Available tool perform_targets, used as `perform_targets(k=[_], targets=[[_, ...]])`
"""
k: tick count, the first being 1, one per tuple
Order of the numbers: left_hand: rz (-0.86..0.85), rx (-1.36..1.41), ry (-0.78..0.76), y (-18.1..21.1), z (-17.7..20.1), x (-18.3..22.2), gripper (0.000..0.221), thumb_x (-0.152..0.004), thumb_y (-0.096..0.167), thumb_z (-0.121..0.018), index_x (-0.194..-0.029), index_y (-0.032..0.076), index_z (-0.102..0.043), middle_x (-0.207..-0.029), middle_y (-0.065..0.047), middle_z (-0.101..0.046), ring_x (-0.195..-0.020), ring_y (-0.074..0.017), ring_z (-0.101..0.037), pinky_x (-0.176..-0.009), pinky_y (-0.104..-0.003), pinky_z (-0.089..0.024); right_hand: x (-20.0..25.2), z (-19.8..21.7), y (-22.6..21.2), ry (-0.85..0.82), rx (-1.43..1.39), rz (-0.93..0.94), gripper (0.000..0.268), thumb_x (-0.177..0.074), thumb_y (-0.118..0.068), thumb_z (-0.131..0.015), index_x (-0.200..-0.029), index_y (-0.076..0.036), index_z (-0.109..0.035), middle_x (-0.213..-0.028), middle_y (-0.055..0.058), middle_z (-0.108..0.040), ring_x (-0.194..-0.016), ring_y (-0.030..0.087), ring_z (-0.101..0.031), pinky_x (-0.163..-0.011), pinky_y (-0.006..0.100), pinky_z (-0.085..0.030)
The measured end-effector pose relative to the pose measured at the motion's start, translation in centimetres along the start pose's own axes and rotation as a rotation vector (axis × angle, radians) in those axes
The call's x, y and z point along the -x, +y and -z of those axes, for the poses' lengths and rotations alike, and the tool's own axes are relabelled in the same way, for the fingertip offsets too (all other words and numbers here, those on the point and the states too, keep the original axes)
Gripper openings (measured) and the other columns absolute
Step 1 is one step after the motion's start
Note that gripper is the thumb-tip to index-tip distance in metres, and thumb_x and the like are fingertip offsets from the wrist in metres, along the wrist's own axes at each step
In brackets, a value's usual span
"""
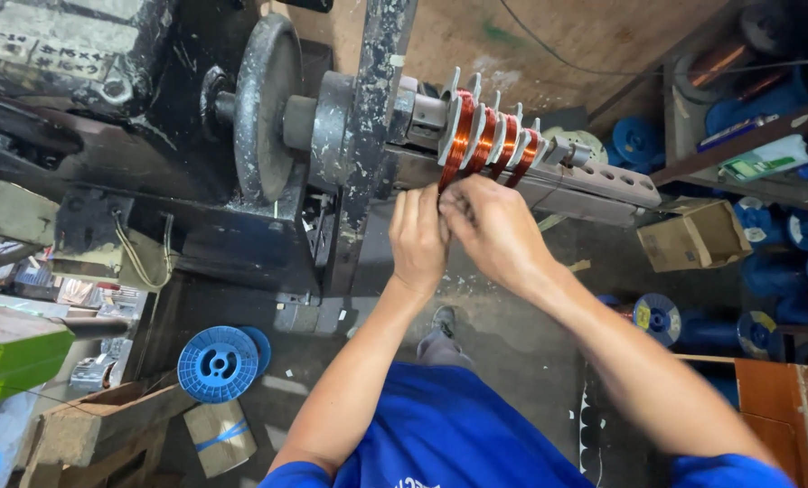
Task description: Guiding copper wire onto a winding machine and using hand tools to adjust the assembly
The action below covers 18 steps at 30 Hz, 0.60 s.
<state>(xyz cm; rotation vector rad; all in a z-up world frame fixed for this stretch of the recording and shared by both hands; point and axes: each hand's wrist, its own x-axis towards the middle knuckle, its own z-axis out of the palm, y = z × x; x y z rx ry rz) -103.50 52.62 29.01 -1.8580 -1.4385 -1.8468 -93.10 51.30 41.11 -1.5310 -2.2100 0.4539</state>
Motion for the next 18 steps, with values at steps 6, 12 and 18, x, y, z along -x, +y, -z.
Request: perform_targets(k=[6,12,18], targets=[[0.034,0.125,0.046,-0.5,-0.3,1.0,0.022,-0.11,0.009,-0.054,-0.097,0.0,-0.069,-0.078,-0.003,-0.049,-0.066,-0.0264,-0.053,-0.061,-0.035,-0.05,-3.1,-1.3,1.6,0.17,0.844,0.667,0.008,-0.093,-0.013,-0.057,-0.093,-0.017,-0.064,-0.086,-0.001,-0.055,-0.069,0.02,-0.066,-0.06,0.033,-0.048],[-0.016,0.113,0.119,-0.1,0.2,0.3,0.025,-0.111,0.011,-0.054,-0.093,0.0,-0.066,-0.074,-0.005,-0.048,-0.064,-0.0287,-0.053,-0.061,-0.036,-0.052,-4.9,-3.0,0.4,0.241,0.909,0.578,0.013,-0.081,-0.018,-0.067,-0.09,-0.026,-0.071,-0.083,-0.009,-0.057,-0.06,0.014,-0.069,-0.053,0.035,-0.046],[-0.042,0.021,0.189,1.4,1.1,-1.8,0.016,-0.101,0.002,-0.078,-0.116,-0.003,-0.075,-0.084,-0.01,-0.067,-0.065,-0.0269,-0.062,-0.064,-0.032,-0.058,-0.6,4.3,-0.7,0.257,0.043,0.242,0.017,-0.105,-0.021,-0.077,-0.122,-0.018,-0.082,-0.089,0.006,-0.074,-0.081,0.034,-0.077,-0.064,0.041,-0.058]])
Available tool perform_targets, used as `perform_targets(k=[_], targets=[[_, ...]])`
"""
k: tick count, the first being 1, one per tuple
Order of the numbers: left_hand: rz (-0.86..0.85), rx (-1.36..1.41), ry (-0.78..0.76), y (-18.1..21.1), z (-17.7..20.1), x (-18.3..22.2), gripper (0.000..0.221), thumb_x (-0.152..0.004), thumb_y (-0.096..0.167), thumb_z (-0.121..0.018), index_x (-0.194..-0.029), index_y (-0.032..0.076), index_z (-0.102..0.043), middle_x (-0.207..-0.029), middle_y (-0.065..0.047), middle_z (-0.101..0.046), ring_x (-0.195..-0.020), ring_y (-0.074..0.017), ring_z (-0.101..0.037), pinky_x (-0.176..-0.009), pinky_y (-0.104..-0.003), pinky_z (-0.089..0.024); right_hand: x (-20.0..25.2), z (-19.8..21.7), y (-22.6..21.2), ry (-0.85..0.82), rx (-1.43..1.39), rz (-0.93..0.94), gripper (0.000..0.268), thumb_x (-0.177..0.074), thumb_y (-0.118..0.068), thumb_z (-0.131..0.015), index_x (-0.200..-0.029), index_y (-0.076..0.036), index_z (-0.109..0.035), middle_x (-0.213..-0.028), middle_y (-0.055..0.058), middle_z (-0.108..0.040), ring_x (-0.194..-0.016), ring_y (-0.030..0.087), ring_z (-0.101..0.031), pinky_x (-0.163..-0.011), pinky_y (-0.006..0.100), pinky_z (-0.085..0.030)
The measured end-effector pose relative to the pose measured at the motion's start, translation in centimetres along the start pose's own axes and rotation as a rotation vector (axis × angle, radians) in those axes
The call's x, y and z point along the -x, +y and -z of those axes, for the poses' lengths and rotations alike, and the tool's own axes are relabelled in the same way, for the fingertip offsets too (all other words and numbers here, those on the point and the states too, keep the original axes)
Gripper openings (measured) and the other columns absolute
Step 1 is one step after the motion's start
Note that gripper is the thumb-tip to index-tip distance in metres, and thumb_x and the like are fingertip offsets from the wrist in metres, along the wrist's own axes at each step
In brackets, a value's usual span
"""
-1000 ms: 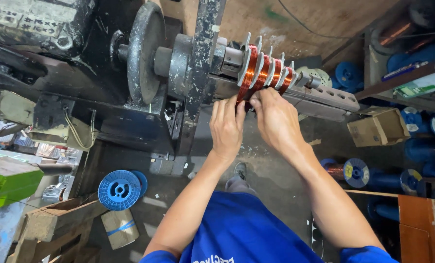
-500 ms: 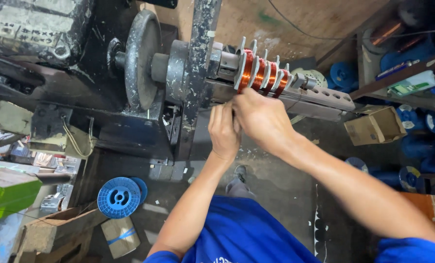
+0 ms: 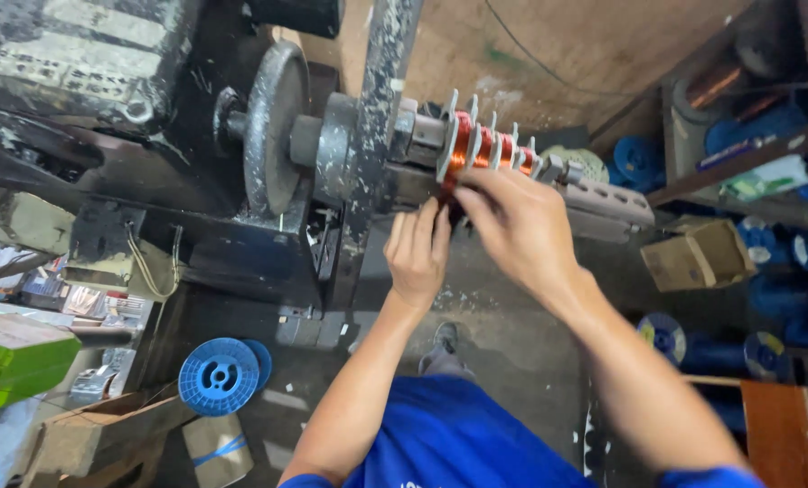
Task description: Guiding copper wire onto a winding machine and using hand tools to adjust the assembly
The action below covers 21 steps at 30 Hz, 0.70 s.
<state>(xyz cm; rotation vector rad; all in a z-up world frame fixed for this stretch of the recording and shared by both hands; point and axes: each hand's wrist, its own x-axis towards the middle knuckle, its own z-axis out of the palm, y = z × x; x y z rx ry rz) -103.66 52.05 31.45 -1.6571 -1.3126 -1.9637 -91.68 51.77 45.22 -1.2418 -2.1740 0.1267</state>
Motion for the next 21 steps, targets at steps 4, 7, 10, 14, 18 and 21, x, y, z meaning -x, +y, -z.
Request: perform_targets(k=[4,7,10,14,18,21], targets=[[0.11,0.009,-0.049,0.2,-0.1,0.5,0.013,-0.102,0.007,-0.078,-0.114,0.002,-0.077,-0.086,-0.007,-0.072,-0.071,-0.0242,-0.064,-0.068,-0.031,-0.056,2.7,-1.4,1.9,0.018,-0.163,-0.209,0.022,-0.1,-0.011,-0.077,-0.122,-0.012,-0.082,-0.076,0.008,-0.072,-0.06,0.019,-0.067,-0.051,0.033,-0.051],[0.322,0.181,-0.127,0.7,0.2,0.4,0.014,-0.106,0.013,-0.075,-0.116,0.005,-0.078,-0.087,-0.008,-0.069,-0.079,-0.0296,-0.06,-0.078,-0.038,-0.051,3.9,-2.5,2.6,-0.008,-0.244,-0.268,0.033,-0.1,-0.009,-0.075,-0.133,-0.011,-0.078,-0.074,0.009,-0.072,-0.058,0.018,-0.067,-0.047,0.032,-0.051],[0.526,0.359,-0.236,0.2,0.6,0.6,0.017,-0.107,0.019,-0.073,-0.118,0.007,-0.078,-0.091,-0.005,-0.068,-0.09,-0.0255,-0.056,-0.09,-0.038,-0.043,4.1,-3.6,2.9,-0.02,-0.267,-0.265,0.035,-0.103,-0.009,-0.072,-0.137,-0.008,-0.075,-0.074,0.011,-0.074,-0.058,0.018,-0.067,-0.045,0.031,-0.05],[0.575,0.44,-0.315,-1.0,0.7,0.8,0.017,-0.106,0.022,-0.074,-0.117,0.011,-0.08,-0.092,-0.004,-0.071,-0.094,-0.0223,-0.058,-0.095,-0.035,-0.047,3.9,-5.0,2.7,-0.001,-0.329,-0.282,0.029,-0.102,-0.008,-0.072,-0.13,-0.005,-0.077,-0.07,0.011,-0.073,-0.052,0.017,-0.063,-0.045,0.032,-0.049],[0.549,0.488,-0.326,-1.5,0.5,1.0,0.014,-0.107,0.018,-0.072,-0.115,0.01,-0.08,-0.092,-0.004,-0.072,-0.094,-0.0234,-0.059,-0.093,-0.036,-0.05,3.9,-5.6,2.8,0.064,-0.327,-0.345,0.019,-0.101,-0.008,-0.076,-0.12,-0.006,-0.08,-0.071,0.007,-0.071,-0.053,0.012,-0.061,-0.046,0.027,-0.048],[0.43,0.287,-0.233,-0.2,0.9,0.9,0.011,-0.105,0.006,-0.073,-0.114,0.002,-0.076,-0.09,-0.009,-0.069,-0.09,-0.0278,-0.061,-0.084,-0.039,-0.053,3.9,-6.9,0.8,0.17,-0.308,-0.386,0.011,-0.099,-0.006,-0.077,-0.109,-0.005,-0.081,-0.071,0.01,-0.073,-0.056,0.016,-0.064,-0.048,0.031,-0.049]])
